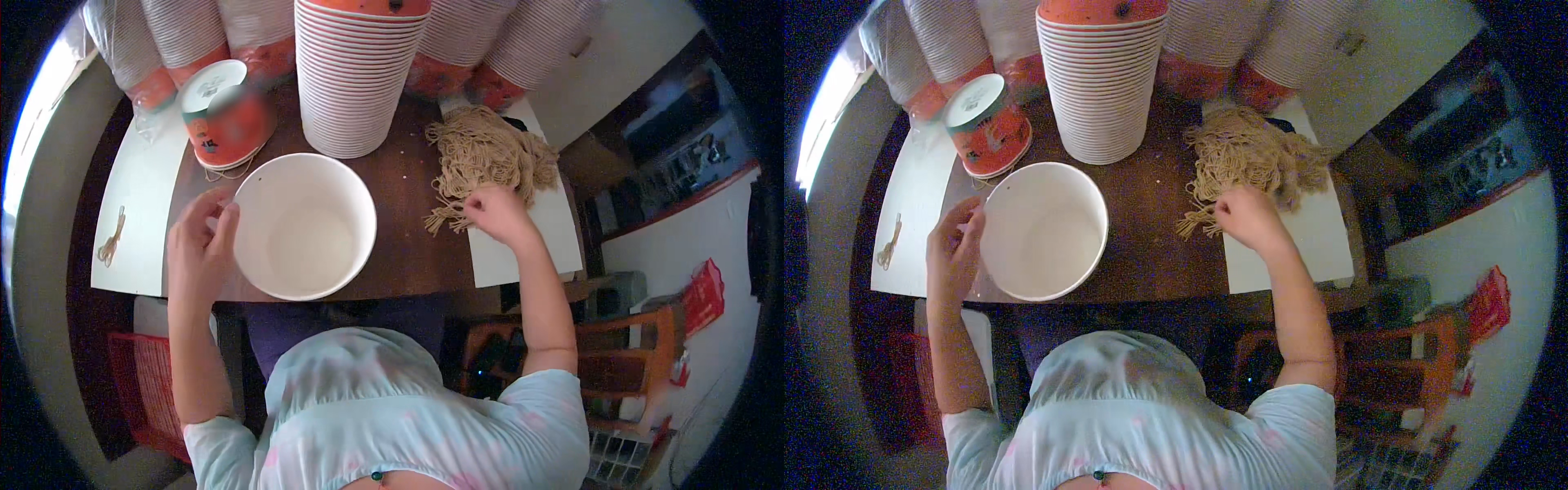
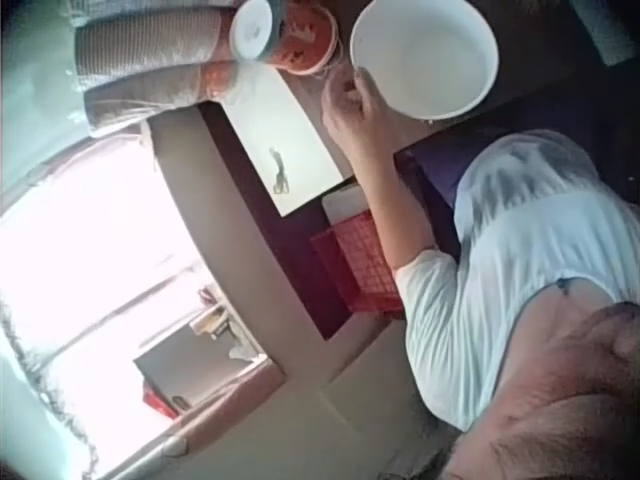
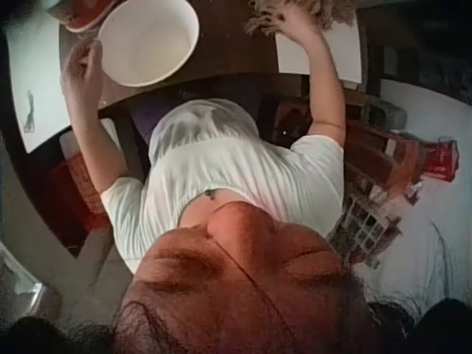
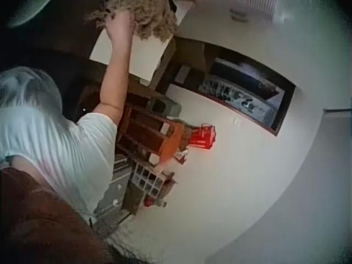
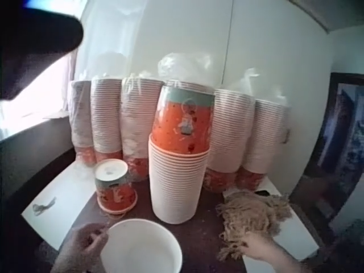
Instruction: Threading and knotting thin string handles onto paper buckets.
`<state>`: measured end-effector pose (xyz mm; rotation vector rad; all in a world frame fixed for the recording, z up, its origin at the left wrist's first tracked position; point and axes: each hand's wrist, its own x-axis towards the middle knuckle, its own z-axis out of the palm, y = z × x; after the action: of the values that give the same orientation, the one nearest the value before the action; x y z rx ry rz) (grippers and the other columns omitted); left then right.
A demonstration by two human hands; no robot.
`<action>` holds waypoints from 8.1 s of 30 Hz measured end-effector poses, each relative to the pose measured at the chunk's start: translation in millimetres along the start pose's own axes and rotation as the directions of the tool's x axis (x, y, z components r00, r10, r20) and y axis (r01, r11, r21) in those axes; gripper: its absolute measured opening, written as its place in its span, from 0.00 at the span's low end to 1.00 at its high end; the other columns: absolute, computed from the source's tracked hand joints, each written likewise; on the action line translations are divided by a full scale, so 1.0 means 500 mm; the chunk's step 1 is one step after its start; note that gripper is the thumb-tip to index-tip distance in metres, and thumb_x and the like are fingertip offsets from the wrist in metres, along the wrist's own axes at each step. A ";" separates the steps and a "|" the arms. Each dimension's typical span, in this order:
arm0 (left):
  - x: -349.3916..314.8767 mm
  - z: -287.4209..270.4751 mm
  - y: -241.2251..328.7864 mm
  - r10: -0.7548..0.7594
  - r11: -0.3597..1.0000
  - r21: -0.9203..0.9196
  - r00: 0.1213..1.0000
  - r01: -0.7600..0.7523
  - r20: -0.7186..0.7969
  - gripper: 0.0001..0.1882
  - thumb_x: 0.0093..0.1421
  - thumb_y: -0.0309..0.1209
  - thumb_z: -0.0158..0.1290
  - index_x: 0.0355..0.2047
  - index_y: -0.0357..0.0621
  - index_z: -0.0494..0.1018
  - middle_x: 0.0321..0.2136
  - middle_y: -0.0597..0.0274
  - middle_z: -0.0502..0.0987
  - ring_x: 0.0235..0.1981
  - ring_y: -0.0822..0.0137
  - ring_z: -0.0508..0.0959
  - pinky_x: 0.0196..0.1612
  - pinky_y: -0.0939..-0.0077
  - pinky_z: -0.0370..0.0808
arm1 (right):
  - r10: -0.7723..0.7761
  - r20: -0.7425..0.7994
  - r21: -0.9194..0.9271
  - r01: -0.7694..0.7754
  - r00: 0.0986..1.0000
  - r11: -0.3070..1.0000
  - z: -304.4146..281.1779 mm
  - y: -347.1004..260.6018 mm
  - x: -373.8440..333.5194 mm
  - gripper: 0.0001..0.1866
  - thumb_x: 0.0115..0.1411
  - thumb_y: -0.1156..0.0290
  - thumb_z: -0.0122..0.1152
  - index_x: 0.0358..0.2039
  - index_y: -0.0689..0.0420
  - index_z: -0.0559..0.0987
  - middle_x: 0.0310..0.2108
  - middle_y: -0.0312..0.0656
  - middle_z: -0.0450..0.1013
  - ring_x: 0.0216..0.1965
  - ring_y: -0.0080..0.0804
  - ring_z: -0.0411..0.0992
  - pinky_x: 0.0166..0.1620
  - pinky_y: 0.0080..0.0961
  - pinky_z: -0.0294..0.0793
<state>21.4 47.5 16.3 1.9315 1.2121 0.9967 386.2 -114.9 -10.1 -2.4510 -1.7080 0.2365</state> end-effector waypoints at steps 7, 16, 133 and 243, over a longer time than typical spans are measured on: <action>-0.027 -0.016 0.073 0.221 0.967 0.139 0.975 -0.215 -0.025 0.12 0.53 0.25 0.56 0.39 0.38 0.74 0.27 0.63 0.72 0.17 0.78 0.64 0.21 0.83 0.62 | 0.044 -0.046 -0.076 -0.048 0.998 0.996 0.070 -0.022 0.058 0.09 0.49 0.65 0.58 0.22 0.58 0.78 0.25 0.49 0.73 0.34 0.48 0.72 0.38 0.42 0.71; -0.042 -0.023 0.107 0.379 0.924 0.025 0.924 -0.380 0.044 0.13 0.49 0.20 0.57 0.37 0.36 0.75 0.29 0.60 0.75 0.20 0.75 0.68 0.24 0.83 0.66 | 0.038 -0.256 0.443 0.083 0.966 0.893 0.005 -0.052 0.039 0.08 0.52 0.72 0.54 0.21 0.63 0.76 0.28 0.53 0.72 0.31 0.46 0.71 0.35 0.38 0.70; -0.006 0.039 -0.008 -0.161 0.794 -0.485 0.896 0.366 0.413 0.13 0.64 0.29 0.46 0.44 0.33 0.71 0.24 0.65 0.76 0.19 0.79 0.72 0.22 0.85 0.70 | -0.343 -0.039 0.697 0.272 0.938 0.664 0.015 -0.406 0.106 0.06 0.53 0.73 0.57 0.24 0.63 0.77 0.20 0.39 0.74 0.22 0.21 0.70 0.26 0.23 0.69; -0.150 0.075 0.020 0.224 0.838 -0.532 0.966 -0.123 0.129 0.36 0.53 0.13 0.53 0.61 0.41 0.51 0.37 0.52 0.76 0.36 0.68 0.78 0.36 0.77 0.76 | -0.675 -0.373 0.366 0.770 0.637 0.524 -0.106 -0.391 -0.062 0.11 0.41 0.79 0.64 0.28 0.60 0.77 0.25 0.43 0.71 0.28 0.41 0.70 0.33 0.33 0.70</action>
<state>36.2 -30.0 -14.0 1.6645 0.5789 1.0746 207.8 -78.4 83.4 -1.1886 -2.0819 0.2785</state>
